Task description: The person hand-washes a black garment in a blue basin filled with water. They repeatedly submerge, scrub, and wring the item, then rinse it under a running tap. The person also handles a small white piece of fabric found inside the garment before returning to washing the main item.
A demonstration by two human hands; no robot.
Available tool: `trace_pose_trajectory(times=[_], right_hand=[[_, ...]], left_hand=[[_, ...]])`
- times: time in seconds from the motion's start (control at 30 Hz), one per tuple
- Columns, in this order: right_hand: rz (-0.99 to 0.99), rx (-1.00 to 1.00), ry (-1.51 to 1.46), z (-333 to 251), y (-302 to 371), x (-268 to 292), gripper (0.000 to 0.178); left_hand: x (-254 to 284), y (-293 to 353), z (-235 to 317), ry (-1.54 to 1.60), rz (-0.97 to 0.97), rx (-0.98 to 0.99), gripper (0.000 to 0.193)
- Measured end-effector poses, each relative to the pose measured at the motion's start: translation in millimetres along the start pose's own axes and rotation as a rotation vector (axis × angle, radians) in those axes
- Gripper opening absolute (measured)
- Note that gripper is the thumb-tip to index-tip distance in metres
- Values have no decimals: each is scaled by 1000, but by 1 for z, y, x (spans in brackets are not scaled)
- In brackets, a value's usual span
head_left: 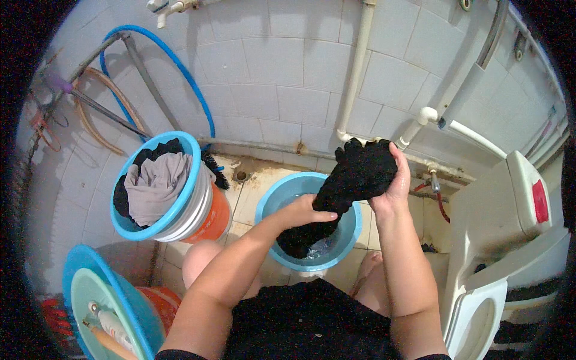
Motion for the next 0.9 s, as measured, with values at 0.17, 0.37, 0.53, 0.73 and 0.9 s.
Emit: trace_pose_trajectory(times=[0.17,0.37,0.53,0.73,0.9], right_hand=[[-81,107,71,-19,-1,1,28],[-277,341,719,2,17,-12,29],[-738,729,1480,46,48,-30,46],[-1098,904,1668,80,84,-41,47],[-1253,1177,1617,97,103,-30,27]], left_hand=[[26,8,-5,847,184,-148,35],[54,30,30,1304,244,-341,39],[52,34,37,1407,80,-393,42],[48,36,51,1120,-92,-527,77],[35,38,66,1146,-256,-333,66]])
Point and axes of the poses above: each hand's wrist, its own y-axis away from the middle knuckle, its own x-axis out of the back of the hand, z = x × y, the point moved 6 cm from there along -y, towards the middle knuckle, and after that the axes turned 12 degrees about -y, right-handed, at the moved point
